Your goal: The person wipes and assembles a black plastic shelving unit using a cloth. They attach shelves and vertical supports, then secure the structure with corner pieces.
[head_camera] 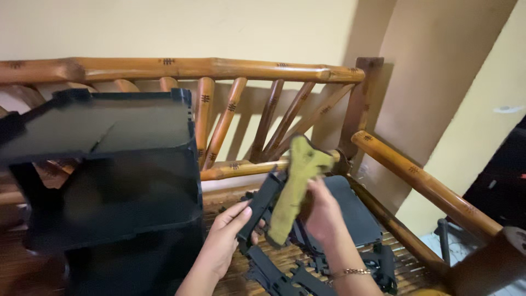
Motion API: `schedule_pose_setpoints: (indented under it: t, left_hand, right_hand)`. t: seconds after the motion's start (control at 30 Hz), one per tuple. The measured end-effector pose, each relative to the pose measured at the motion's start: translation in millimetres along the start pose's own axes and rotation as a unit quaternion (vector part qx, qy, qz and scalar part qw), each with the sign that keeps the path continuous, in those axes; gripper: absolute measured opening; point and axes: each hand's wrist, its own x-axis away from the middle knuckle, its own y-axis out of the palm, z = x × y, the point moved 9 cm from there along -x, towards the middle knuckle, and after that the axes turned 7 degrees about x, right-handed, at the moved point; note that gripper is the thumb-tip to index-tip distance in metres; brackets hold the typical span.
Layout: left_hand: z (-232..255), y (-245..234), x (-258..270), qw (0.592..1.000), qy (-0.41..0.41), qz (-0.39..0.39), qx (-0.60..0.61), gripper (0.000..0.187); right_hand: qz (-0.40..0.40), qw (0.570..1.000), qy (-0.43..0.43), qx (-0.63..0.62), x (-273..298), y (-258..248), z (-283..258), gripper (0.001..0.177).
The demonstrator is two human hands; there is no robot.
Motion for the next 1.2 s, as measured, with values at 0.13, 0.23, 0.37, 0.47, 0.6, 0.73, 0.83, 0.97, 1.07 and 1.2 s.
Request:
schedule_pose_setpoints:
  t: [0.13, 0.23, 0.37, 0.47, 0.6, 0.73, 0.83, 0.97, 1.07, 1.2]
  left_hand:
    - [2, -1, 7, 0.99, 0.012, -0.008, -0.139, 0.039]
    - [50, 4, 36, 0.811, 0.189, 0.122, -0.54, 0.03]
    - [133, 40, 103, 0.552, 0.576, 0.298, -0.524, 0.048]
    - [169, 19, 51, 0.65, 0.435, 0.372, -0.5, 0.053]
    - [166, -2, 11, 0.742, 0.264, 0.352, -0.506, 0.045]
    - [172, -12, 21, 0.732, 0.284, 0.343, -0.516, 0.055]
    - [171, -42, 32, 0.756, 0.258, 0.345, -0.492, 0.052]
    - [192, -109, 67, 0.749, 0.315, 0.342, -0.472, 0.057]
    - [210, -173, 87, 0.793, 0.267, 0.329, -0.437, 0.065]
    - [259, -176, 122, 0.689, 0.324, 0.393, -0.515, 0.068]
  right_hand:
    - [-0.065, 0.978, 0.001, 0.198, -10, 5, 34, 0.031]
    - [-0.058, 0.956, -0.042, 0.285, -31, -11, 46, 0.024]
    - [0.02, 0.939, -0.115, 0.325, -59, -35, 40, 0.023]
    - [0.091, 0.959, -0.053, 0.264, -74, -56, 53, 0.024]
    - [0.115, 0.98, -0.017, 0.162, -81, -71, 74, 0.025]
    - [0.102, 0.979, -0.02, 0.173, -91, -83, 91, 0.026]
    - [0.095, 0.988, -0.036, 0.116, -97, -90, 96, 0.025]
    - [0.1, 0.991, -0.035, 0.084, -109, -98, 89, 0.026]
    - [0.096, 0.992, -0.044, 0.071, -102, -106, 84, 0.025]
    - [0.086, 0.993, -0.046, 0.067, -92, -92, 69, 0.026]
